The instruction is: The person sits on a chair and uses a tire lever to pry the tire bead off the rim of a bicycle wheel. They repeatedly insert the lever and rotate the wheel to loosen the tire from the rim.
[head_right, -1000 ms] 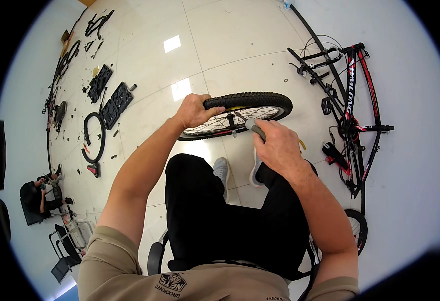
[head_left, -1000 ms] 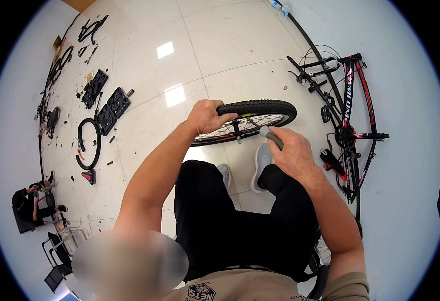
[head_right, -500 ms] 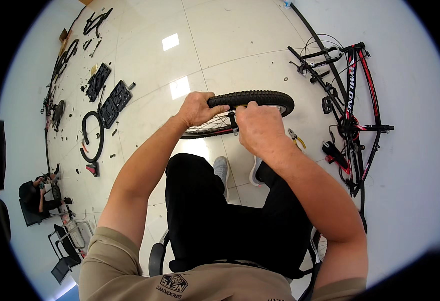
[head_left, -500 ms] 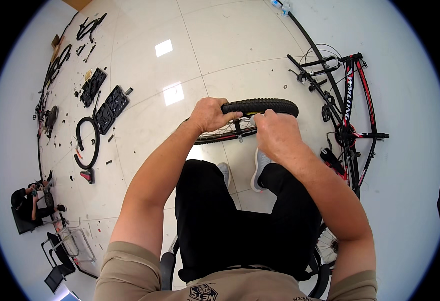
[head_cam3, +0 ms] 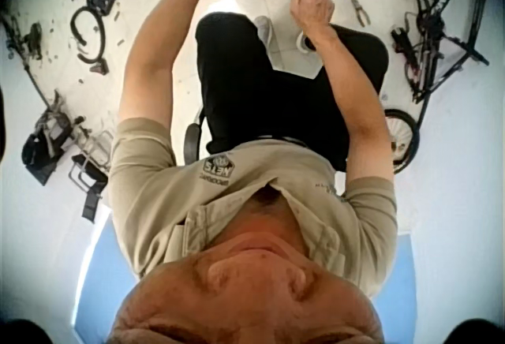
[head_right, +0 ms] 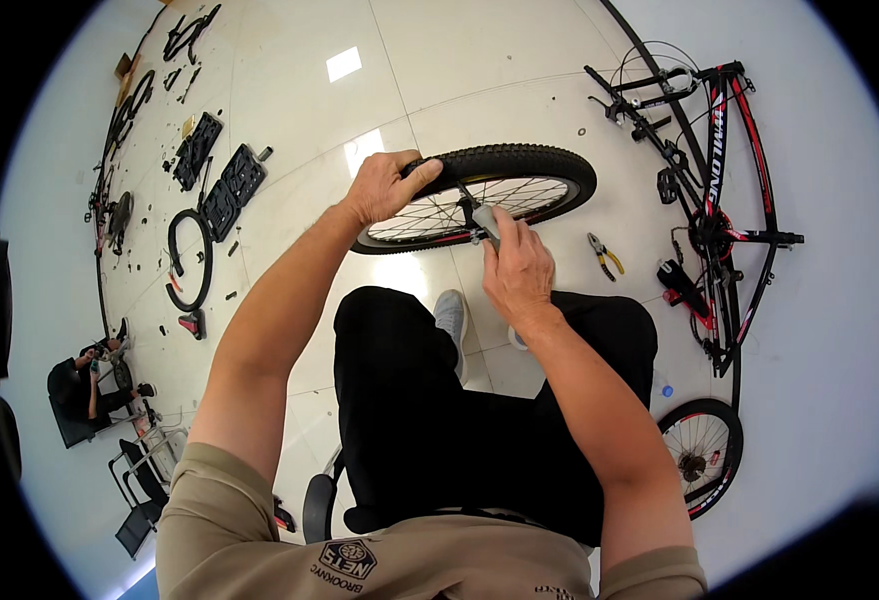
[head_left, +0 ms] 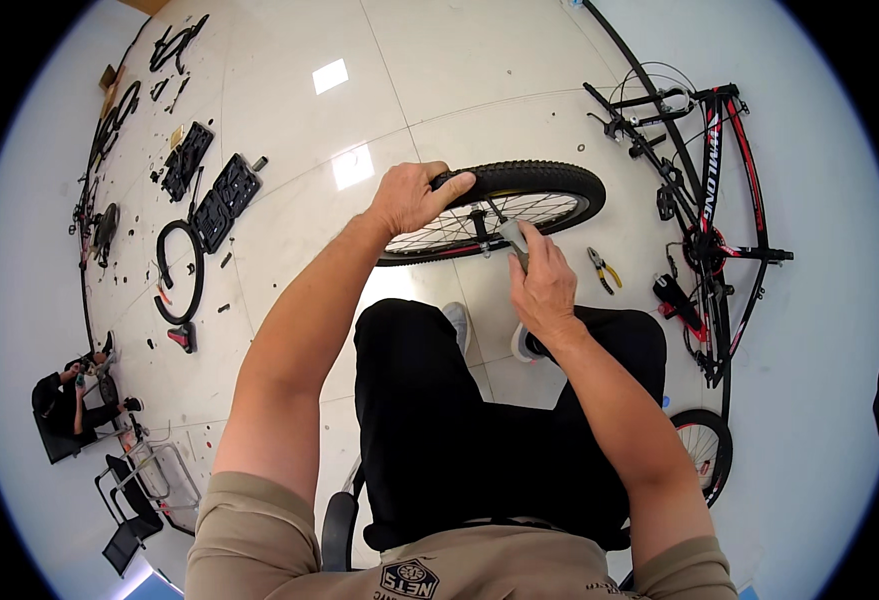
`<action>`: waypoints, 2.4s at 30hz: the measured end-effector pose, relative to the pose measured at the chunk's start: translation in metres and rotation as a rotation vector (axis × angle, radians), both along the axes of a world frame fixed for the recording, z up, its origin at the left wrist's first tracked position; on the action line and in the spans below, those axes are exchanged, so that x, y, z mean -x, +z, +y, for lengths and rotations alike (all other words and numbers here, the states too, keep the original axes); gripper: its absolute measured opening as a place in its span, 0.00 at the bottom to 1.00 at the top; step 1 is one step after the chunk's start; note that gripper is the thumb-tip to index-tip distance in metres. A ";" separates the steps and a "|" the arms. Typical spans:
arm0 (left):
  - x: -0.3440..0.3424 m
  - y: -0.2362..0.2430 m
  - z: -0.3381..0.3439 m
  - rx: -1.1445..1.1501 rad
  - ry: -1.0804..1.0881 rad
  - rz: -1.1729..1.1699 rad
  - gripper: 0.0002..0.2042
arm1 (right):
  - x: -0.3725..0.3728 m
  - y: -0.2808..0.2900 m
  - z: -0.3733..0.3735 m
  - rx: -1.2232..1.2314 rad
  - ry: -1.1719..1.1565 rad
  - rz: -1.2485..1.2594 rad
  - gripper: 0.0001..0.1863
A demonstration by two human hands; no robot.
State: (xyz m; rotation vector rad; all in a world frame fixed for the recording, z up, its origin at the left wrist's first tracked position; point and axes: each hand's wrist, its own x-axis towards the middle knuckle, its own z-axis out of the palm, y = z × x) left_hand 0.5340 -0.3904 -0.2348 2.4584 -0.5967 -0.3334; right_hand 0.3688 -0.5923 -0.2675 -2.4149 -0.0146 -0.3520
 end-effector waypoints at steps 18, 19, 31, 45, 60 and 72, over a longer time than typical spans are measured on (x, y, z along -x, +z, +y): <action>0.007 0.022 -0.024 -0.215 0.033 0.077 0.34 | -0.062 -0.099 0.018 -0.647 -0.036 0.446 0.15; 0.008 0.019 -0.023 -0.177 0.041 0.092 0.34 | -0.064 -0.097 0.015 -0.711 -0.011 0.517 0.14; -0.033 0.045 -0.043 -0.017 -0.002 0.870 0.28 | -0.075 -0.066 0.005 -0.728 0.121 0.723 0.16; -0.002 0.019 -0.064 -0.067 0.181 0.454 0.41 | -0.072 -0.055 0.007 -0.852 0.118 0.840 0.14; -0.013 0.021 -0.067 0.086 0.221 0.564 0.38 | -0.047 -0.049 0.014 -0.863 -0.130 0.740 0.10; 0.002 0.017 -0.061 0.074 0.215 0.583 0.36 | -0.018 -0.056 0.052 -1.126 -0.216 0.670 0.07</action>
